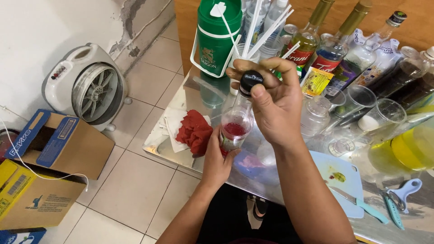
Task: The person is preparing a beverage by pouring different syrups and liquids from bottles into a glass, and cutting a small piece of fruit on a cutting board.
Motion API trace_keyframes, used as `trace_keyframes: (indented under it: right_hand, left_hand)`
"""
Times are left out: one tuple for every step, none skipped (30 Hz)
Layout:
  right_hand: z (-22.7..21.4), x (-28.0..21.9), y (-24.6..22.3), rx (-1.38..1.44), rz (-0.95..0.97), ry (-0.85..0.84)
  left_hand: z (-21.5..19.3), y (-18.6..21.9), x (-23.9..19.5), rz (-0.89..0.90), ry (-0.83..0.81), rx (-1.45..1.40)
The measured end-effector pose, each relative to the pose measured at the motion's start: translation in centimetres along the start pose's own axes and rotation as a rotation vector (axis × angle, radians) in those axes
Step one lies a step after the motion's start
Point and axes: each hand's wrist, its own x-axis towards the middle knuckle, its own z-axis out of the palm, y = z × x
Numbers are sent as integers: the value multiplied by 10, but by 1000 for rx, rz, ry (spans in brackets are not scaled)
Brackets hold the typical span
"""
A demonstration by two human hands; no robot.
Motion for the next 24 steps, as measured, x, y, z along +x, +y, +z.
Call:
trace_keyframes:
  right_hand:
    - [1,1,-1,-49,-12,-2]
    - [4,2,-3,-49,-13,-2]
    - [7,3,-4,-138,-59,64]
    - [10,5,-6,-227,-105,130]
    - [12,3,-4,-226,-105,131]
    - [15,2,-3,-285,-83,205]
    - [17,1,-1,-345,-63,279]
    - [17,-1,-2,-346,-64,281]
    - [17,-2,-2,-370,-37,233]
    - [17,-4,-2,-394,-10,186]
    - [17,-4,1,-392,-9,185]
    - [16,-4,4,-392,-34,196]
    - [14,-4,7,-393,-61,207]
    - [14,-4,8,-393,-61,208]
    - [14,-4,10,-330,-81,249]
    - [14,-5,12,-267,-101,290]
    - [13,-5,10,-267,-100,291]
    - [11,-6,8,-356,-75,226]
    - [10,-7,6,-442,-47,158]
    - [13,-5,2,-441,-45,158]
    - [15,-3,-1,-503,20,193]
    - [18,-1,-4,-565,85,228]
    - [9,2,1,-558,91,221]
    - [0,6,6,-530,31,239]
  left_hand:
    - [0,0,1,2,-3,9]
    - [1,-3,1,2,-4,9]
    - [2,-7,1,49,0,40]
    - [3,-10,1,97,5,72]
    - [3,-10,1,96,5,72]
    - [3,-9,0,117,13,74]
    - [3,-9,1,140,21,75]
    - [4,-8,1,141,19,75]
    - [4,-8,0,151,25,74]
    - [3,-8,0,161,30,72]
    - [3,-8,0,159,31,73]
    - [2,-7,0,152,28,67]
    - [3,-6,1,145,23,59]
    - [3,-8,1,145,23,59]
    - [4,-10,0,162,25,79]
    - [4,-12,0,179,28,98]
    - [4,-10,0,179,27,98]
    - [4,-8,0,181,28,89]
    - [3,-6,-1,181,32,80]
    - [5,-6,-1,179,32,81]
    - [7,-7,-3,184,54,90]
    - [8,-8,-4,188,76,99]
    - [10,-11,-8,182,84,104]
    - [11,-13,-12,354,188,151]
